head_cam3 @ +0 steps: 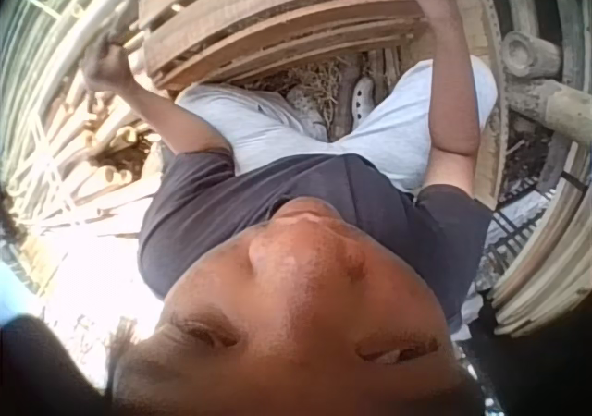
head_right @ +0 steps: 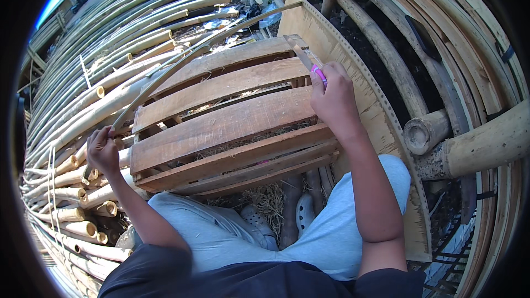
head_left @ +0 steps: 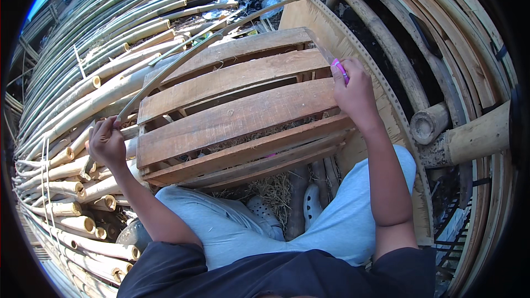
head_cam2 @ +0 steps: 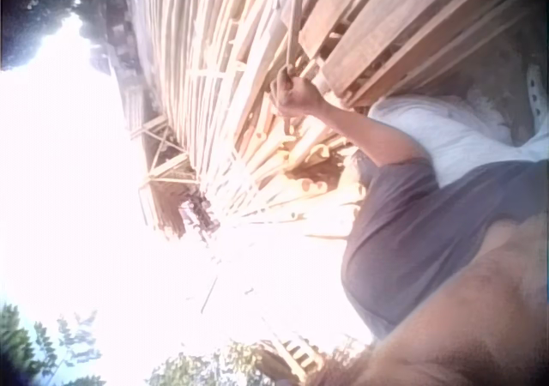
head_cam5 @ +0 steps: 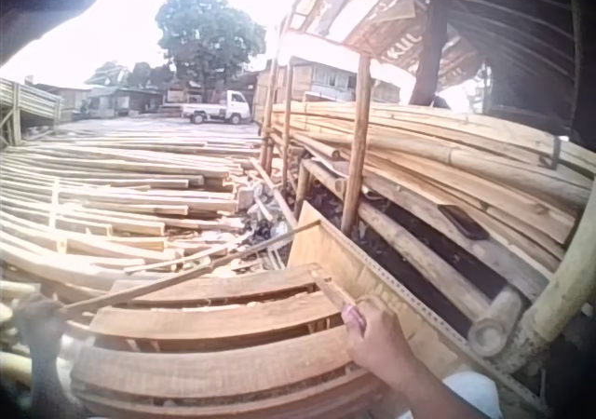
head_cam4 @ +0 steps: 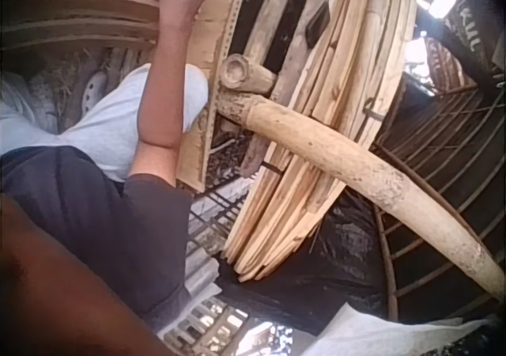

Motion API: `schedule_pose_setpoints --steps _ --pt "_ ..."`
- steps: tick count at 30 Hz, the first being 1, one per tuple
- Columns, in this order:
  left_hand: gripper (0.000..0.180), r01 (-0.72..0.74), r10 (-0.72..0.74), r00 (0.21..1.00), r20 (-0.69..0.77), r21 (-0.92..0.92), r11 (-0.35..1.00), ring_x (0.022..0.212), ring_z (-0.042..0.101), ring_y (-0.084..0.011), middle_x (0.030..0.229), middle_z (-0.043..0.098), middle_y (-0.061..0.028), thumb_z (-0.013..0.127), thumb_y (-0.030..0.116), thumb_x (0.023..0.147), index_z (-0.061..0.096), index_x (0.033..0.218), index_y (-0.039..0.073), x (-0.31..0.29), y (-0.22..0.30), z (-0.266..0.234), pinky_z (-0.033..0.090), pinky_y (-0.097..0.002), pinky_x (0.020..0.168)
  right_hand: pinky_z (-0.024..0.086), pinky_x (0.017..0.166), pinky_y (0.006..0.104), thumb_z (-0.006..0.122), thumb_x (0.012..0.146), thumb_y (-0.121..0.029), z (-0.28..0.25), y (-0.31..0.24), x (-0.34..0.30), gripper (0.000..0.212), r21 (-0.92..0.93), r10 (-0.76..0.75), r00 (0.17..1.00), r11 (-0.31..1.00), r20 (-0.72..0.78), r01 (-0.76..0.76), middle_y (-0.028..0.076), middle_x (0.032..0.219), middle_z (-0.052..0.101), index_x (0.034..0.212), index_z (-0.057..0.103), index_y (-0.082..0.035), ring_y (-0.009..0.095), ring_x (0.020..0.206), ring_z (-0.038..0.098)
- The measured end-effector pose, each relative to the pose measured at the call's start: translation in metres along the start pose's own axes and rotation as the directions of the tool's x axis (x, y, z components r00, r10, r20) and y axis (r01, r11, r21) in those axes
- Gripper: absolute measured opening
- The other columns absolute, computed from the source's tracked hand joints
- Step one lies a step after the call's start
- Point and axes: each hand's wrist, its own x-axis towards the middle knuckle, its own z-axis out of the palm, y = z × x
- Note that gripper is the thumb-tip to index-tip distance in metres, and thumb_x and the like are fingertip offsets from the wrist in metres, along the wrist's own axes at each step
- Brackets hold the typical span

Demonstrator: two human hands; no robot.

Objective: The person smooths a bamboo strip by shaving along its length and scraping its surface and nodes with a knife.

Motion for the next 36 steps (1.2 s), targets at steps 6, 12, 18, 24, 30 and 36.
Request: schedule_pose_setpoints --steps 6,12,18,24,30,36 --pt "0.019 -0.043 0.032 0.997 -0.071 -0.157 0.987 0.077 0.06 -0.019 0.083 0.073 -0.0014 0.077 -0.004 0.077 0.08 0.092 0.007 -0.004 -0.023 0.003 0.048 -0.0336 0.076 0.053 0.09 0.046 0.063 0.099 -0.013 0.0 0.004 0.0 0.021 -0.021 -0.052 0.998 0.998 -0.045 0.051 0.028 0.127 0.059 0.102 0.066 0.007 0.044 0.105 0.066" --pt "0.02 -0.122 0.123 0.992 -0.018 -0.291 0.949 0.08 0.059 -0.0203 0.082 0.071 -0.0033 0.075 -0.008 0.075 0.078 0.091 0.003 -0.003 -0.023 0.005 0.047 -0.0344 0.082 0.054 0.094 0.0468 0.065 0.098 -0.015 -0.003 -0.003 -0.001 0.021 0.0 -0.087 0.996 0.996 -0.036 0.087 0.03 0.154 0.041 0.1 0.069 0.006 0.046 0.115 0.065" --pt "0.019 -0.088 0.181 0.968 0.172 -0.442 0.892 0.083 0.059 -0.0193 0.081 0.069 -0.0034 0.073 -0.009 0.073 0.075 0.089 0.002 -0.005 -0.023 0.011 0.043 -0.0315 0.082 0.054 0.092 0.0432 0.067 0.096 -0.014 0.001 0.001 -0.001 0.02 -0.006 -0.141 0.977 0.99 0.157 0.143 0.023 0.15 0.048 0.1 0.07 0.005 0.041 0.113 0.067" --pt "0.017 -0.07 0.2 0.933 0.3 -0.394 0.916 0.081 0.061 -0.0236 0.082 0.069 -0.0074 0.075 -0.007 0.073 0.073 0.088 0.001 -0.009 -0.026 0.017 0.045 -0.0334 0.079 0.051 0.081 0.0473 0.067 0.096 -0.013 0.02 0.005 -0.002 0.017 0.104 -0.263 0.955 0.963 0.139 0.25 0.019 0.108 0.064 0.099 0.068 0.004 0.041 0.093 0.065" --pt "0.021 0.303 0.047 0.768 0.639 -0.427 0.852 0.098 0.07 -0.0244 0.1 0.075 -0.0133 0.073 -0.001 0.086 0.075 0.106 0.001 -0.012 -0.014 0.028 0.052 -0.0339 0.089 0.05 0.078 0.0482 0.066 0.098 -0.014 0.055 0.017 0.008 0.017 0.151 -0.262 0.962 0.957 0.075 0.249 0.019 0.1 0.062 0.098 0.065 0.003 0.042 0.089 0.064" --pt "0.021 0.168 0.257 0.73 0.633 -0.531 0.83 0.109 0.069 -0.0252 0.118 0.074 -0.0146 0.066 0.006 0.098 0.073 0.117 0.002 0.001 0.067 0.01 0.051 -0.0361 0.098 0.05 0.081 0.0484 0.066 0.099 -0.021 0.056 0.021 0.016 0.021 0.121 -0.152 0.987 0.982 0.054 0.145 0.018 0.102 0.063 0.1 0.065 0.0 0.041 0.094 0.064"
